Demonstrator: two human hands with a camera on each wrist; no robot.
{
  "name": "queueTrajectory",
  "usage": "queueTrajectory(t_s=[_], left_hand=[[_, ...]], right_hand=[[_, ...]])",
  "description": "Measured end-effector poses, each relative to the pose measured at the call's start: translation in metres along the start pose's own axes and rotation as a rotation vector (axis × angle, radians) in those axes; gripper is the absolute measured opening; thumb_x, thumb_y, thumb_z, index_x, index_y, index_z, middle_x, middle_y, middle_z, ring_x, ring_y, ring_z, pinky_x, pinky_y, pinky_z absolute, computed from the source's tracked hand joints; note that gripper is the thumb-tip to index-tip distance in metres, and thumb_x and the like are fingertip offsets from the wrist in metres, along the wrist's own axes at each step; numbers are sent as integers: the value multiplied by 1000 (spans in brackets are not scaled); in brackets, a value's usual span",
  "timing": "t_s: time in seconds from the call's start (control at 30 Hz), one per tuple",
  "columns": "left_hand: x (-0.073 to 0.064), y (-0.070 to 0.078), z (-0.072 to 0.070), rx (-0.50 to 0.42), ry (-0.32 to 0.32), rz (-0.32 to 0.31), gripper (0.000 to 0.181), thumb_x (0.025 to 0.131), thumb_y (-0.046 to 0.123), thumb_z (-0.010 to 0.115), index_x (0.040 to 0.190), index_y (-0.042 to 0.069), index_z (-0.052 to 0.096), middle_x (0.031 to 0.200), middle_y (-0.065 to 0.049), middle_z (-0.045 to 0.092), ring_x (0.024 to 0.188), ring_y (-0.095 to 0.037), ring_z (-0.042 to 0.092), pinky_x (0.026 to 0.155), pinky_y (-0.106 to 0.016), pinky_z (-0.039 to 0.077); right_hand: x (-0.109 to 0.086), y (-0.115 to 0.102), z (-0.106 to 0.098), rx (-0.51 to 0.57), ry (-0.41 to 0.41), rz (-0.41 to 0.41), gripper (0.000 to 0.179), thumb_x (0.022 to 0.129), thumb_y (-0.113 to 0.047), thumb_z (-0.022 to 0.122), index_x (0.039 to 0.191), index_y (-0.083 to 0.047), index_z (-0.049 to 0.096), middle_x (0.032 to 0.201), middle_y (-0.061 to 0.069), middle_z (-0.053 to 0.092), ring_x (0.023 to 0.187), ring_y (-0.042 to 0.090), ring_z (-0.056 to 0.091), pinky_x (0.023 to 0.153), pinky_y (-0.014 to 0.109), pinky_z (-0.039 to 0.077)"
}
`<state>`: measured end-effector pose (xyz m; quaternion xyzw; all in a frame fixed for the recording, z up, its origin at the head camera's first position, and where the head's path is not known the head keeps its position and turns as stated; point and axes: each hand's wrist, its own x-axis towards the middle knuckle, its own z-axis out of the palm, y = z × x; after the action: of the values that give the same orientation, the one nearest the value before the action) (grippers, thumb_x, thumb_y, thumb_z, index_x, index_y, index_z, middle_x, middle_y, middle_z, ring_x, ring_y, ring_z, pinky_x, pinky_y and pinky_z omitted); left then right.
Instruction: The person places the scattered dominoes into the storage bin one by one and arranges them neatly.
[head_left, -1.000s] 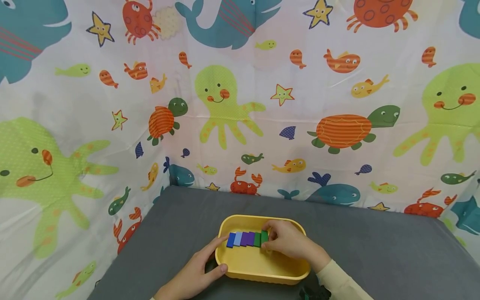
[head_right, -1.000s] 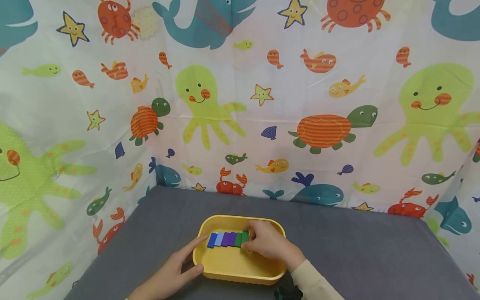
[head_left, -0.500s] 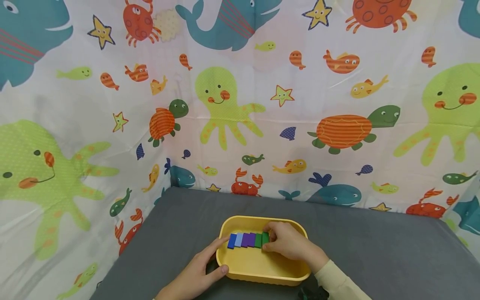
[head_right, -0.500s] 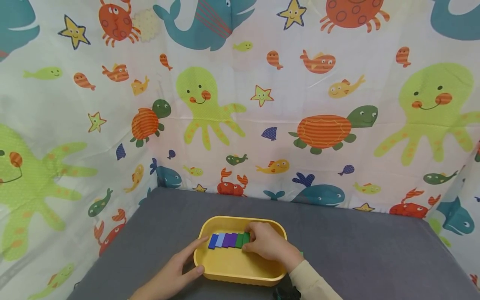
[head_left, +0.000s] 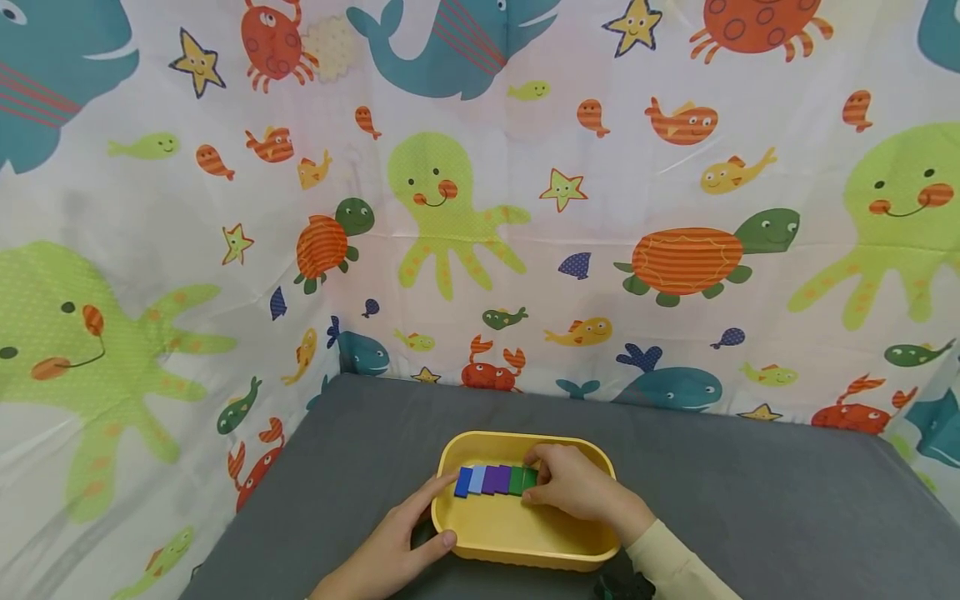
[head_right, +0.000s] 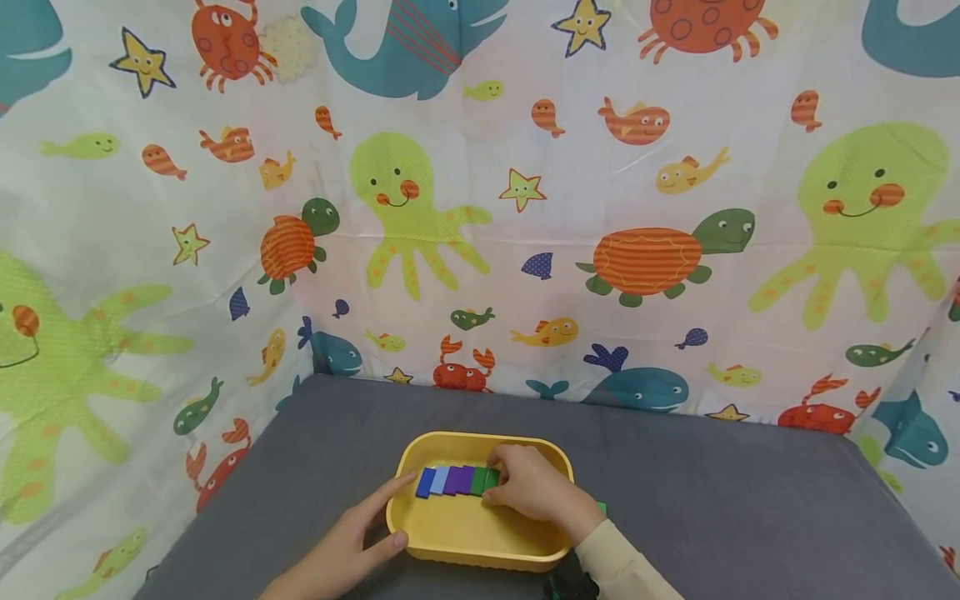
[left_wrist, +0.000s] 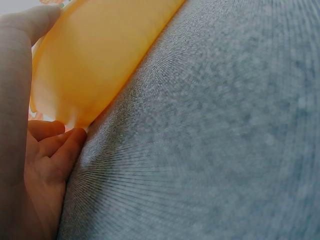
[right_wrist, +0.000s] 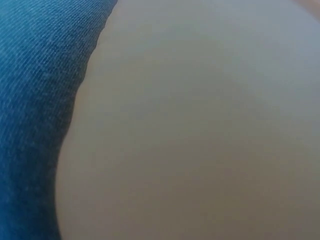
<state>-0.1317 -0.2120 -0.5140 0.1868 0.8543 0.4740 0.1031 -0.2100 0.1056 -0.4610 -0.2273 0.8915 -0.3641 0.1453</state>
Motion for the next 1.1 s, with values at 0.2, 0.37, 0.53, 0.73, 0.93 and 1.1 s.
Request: queueTrajectory(t_s=[0.2, 0.37, 0.53, 0.73, 0.93, 1.1], left_hand=[[1, -1, 0, -3, -1, 5, 66, 112, 44, 63, 172, 34, 36, 175, 4, 34, 158, -28, 39, 117, -33, 43], [0, -1, 1, -8, 0, 14, 66, 112, 41, 63, 172, 33, 36, 175, 3, 35, 157, -28, 39, 117, -29, 43], [-2, 0, 1, -4, 5, 22, 65, 112, 39, 64, 172, 30, 37, 175, -1, 36, 158, -32, 39, 118, -36, 45], [-3, 1, 1, -3, 10, 26, 65, 113, 39, 63, 172, 31, 36, 175, -4, 36, 158, -34, 39, 119, -44, 45], [-1, 1, 1, -19, 15, 31, 65, 112, 37, 64, 172, 29, 37, 175, -4, 36, 157, -33, 40, 118, -31, 43], [0, 1, 2, -41, 9, 23, 64, 113, 36, 64, 171, 28, 38, 175, -4, 35, 158, -32, 39, 114, -19, 38]], right_hand=[[2, 1, -1, -7, 2, -5, 45, 92, -25, 91, 126, -2, 72, 82, 1, 63, 72, 17, 58, 62, 27, 46], [0, 1, -2, 12, 0, -13, 45, 93, -25, 90, 127, -2, 71, 82, 0, 64, 71, 16, 58, 62, 27, 48], [-3, -2, -4, 48, 4, -40, 44, 95, -23, 89, 128, 0, 71, 81, 0, 65, 70, 18, 59, 61, 27, 48], [-6, -1, -13, 162, 20, -61, 46, 100, -24, 83, 135, 0, 69, 85, 2, 68, 72, 18, 60, 62, 28, 50], [-15, -3, -27, 206, 72, -89, 44, 102, -27, 82, 136, -3, 70, 86, 3, 67, 64, 18, 59, 55, 29, 52], [-30, -7, -41, 198, 105, -89, 43, 102, -26, 81, 137, -2, 69, 87, 4, 66, 68, 20, 59, 55, 29, 52]])
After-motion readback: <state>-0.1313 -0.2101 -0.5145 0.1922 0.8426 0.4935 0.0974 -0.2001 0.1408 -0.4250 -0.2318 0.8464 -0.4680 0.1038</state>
